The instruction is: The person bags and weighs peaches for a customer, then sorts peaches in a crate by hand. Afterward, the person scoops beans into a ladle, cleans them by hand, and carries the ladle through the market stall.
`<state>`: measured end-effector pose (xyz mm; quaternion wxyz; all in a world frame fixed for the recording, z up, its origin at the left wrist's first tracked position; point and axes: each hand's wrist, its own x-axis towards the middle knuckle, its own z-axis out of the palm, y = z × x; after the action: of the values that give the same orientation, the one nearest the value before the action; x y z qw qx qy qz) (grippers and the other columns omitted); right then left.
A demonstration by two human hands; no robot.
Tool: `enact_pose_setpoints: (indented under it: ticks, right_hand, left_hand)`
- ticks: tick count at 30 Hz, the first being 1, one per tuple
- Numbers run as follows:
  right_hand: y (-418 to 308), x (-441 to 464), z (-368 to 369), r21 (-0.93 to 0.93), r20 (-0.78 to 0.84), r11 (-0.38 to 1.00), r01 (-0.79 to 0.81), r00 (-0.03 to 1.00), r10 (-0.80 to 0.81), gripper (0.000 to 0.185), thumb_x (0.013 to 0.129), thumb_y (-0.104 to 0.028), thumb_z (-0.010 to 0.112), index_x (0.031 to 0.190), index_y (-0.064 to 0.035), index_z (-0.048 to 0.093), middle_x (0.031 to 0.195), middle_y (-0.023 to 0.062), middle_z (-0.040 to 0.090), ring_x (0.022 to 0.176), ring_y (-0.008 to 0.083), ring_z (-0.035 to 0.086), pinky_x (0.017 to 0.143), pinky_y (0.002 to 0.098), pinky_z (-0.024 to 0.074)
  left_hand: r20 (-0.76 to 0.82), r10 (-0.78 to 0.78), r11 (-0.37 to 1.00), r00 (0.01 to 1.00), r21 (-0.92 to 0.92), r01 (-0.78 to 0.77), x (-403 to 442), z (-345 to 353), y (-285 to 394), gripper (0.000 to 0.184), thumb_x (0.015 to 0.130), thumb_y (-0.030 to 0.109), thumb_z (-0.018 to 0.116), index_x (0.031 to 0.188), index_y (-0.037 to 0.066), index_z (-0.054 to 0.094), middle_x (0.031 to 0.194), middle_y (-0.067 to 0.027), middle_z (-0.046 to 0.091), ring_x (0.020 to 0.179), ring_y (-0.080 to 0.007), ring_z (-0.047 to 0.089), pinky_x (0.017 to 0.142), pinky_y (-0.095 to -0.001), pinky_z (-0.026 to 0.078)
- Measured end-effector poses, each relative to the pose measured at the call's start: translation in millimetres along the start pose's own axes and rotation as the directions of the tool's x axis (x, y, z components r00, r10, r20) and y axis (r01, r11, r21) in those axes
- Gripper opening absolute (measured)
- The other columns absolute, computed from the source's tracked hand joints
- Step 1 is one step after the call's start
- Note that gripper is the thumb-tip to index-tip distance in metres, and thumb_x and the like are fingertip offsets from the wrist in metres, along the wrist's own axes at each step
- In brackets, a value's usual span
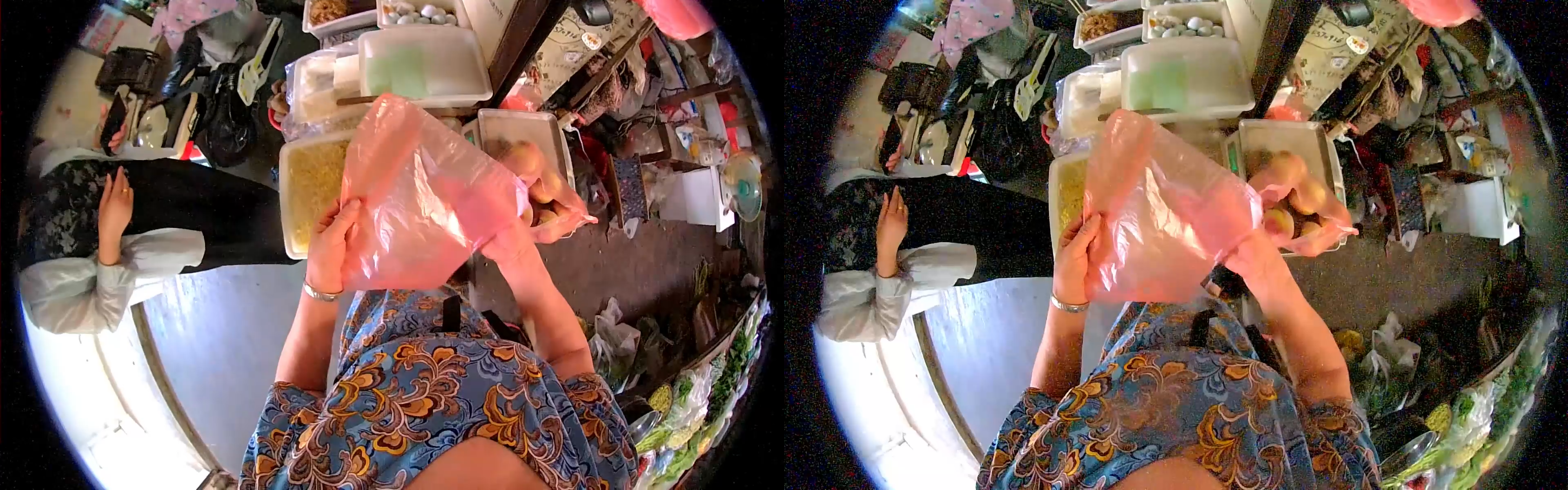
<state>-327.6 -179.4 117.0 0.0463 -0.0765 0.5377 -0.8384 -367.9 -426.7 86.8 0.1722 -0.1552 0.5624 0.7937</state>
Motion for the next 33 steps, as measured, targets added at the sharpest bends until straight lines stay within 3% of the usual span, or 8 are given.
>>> enact_pose_setpoints:
  ticks: [3, 10, 12, 15, 17, 22, 26, 33]
  right_hand:
    - [31, 0, -7, 0.592, -0.024, 0.779, -0.206, 0.962, 0.273, 0.049, 0.097, -0.026, 0.049, 0.139, -0.0022, 0.04, 0.141, 0.0124, 0.045, 0.126, 0.0227, 0.047, 0.107, 0.0414, 0.0374]
    - [37, -7, -17, 0.742, 0.023, 0.628, -0.234, 0.945, 0.325, 0.046, 0.098, -0.031, 0.047, 0.136, -0.0051, 0.044, 0.133, 0.0098, 0.052, 0.124, 0.0247, 0.049, 0.105, 0.0425, 0.04]
    - [44, -11, -9, 0.332, -0.179, 0.919, -0.213, 0.942, 0.283, 0.044, 0.093, -0.018, 0.059, 0.133, -0.0038, 0.046, 0.123, 0.011, 0.058, 0.108, 0.0215, 0.06, 0.089, 0.0366, 0.0522]
    - [56, -8, -30, 0.214, -0.17, 0.913, -0.347, 0.907, 0.384, 0.03, 0.089, -0.007, 0.064, 0.118, -0.0024, 0.059, 0.104, 0.0057, 0.064, 0.094, 0.0144, 0.062, 0.078, 0.0261, 0.0527]
    - [52, 5, -17, 0.019, -0.422, 0.955, -0.297, 0.863, 0.277, 0.021, 0.09, -0.006, 0.062, 0.11, -0.0025, 0.064, 0.089, 0.0016, 0.067, 0.08, 0.009, 0.061, 0.068, 0.0209, 0.0492]
    - [29, 26, 15, -0.264, -0.461, 0.943, -0.204, 0.885, 0.062, 0.031, 0.094, -0.01, 0.056, 0.124, -0.0017, 0.057, 0.112, 0.0018, 0.062, 0.094, 0.0068, 0.057, 0.085, 0.0242, 0.0477]
    - [45, 34, 65, -0.721, 0.457, 0.59, 0.363, 0.889, 0.012, 0.036, 0.085, -0.013, 0.064, 0.121, -0.0089, 0.06, 0.111, 0.0103, 0.063, 0.099, 0.0246, 0.06, 0.09, 0.0347, 0.0457]
    - [73, 9, 102, -0.773, 0.528, 0.61, 0.175, 0.71, 0.466, 0.047, 0.079, -0.025, 0.07, 0.119, -0.0069, 0.055, 0.106, 0.0129, 0.063, 0.104, 0.0323, 0.058, 0.09, 0.0428, 0.0449]
  left_hand:
    - [-0.019, 0.04, 0.999, 0.999, 0.034, -0.04, -2, -5, -4, 0.013, 0.092, 0.015, 0.061, 0.094, 0.003, 0.066, 0.071, 0.0074, 0.052, 0.062, -0.0015, 0.043, 0.054, -0.0174, 0.032]
    - [0.023, 0.116, 0.992, 0.993, 0.054, -0.117, 0, -20, 2, 0.011, 0.091, 0.013, 0.062, 0.095, 0.004, 0.064, 0.071, 0.0085, 0.05, 0.062, -0.0006, 0.04, 0.053, -0.0175, 0.029]
    - [0.024, 0.101, 0.995, 0.995, 0.006, -0.101, 1, -21, 4, 0.015, 0.09, 0.013, 0.063, 0.101, 0.001, 0.064, 0.073, 0.0071, 0.052, 0.063, -0.0016, 0.043, 0.055, -0.0175, 0.033]
    - [-0.081, 0.154, 0.985, 0.985, -0.069, -0.16, -3, -22, 2, 0.02, 0.087, 0.01, 0.065, 0.105, 0.001, 0.064, 0.074, 0.0058, 0.053, 0.064, -0.0023, 0.045, 0.057, -0.0173, 0.036]
    - [-0.054, 0.264, 0.92, 0.963, 0.315, -0.235, -4, -60, 4, 0.03, 0.086, 0.006, 0.061, 0.117, 0.004, 0.06, 0.077, 0.0031, 0.054, 0.067, -0.005, 0.048, 0.058, -0.0195, 0.039]
    - [-0.159, 0.258, 0.913, 0.953, 0.363, -0.187, -26, -93, -1, 0.04, 0.083, 0.01, 0.067, 0.121, 0.003, 0.057, 0.085, -0.0023, 0.061, 0.073, -0.0081, 0.055, 0.063, -0.021, 0.045]
    - [0.317, 0.059, 0.982, 0.947, -0.19, 0.003, -46, -59, -31, 0.068, 0.084, 0.027, 0.07, 0.139, 0.003, 0.038, 0.114, -0.0207, 0.06, 0.115, -0.0276, 0.054, 0.091, -0.0364, 0.048]
    - [0.258, 0.032, 0.909, 0.966, -0.41, 0.079, -65, -39, -34, 0.069, 0.093, 0.034, 0.05, 0.149, 0.009, 0.019, 0.137, -0.0269, 0.042, 0.123, -0.0411, 0.046, 0.102, -0.0487, 0.039]
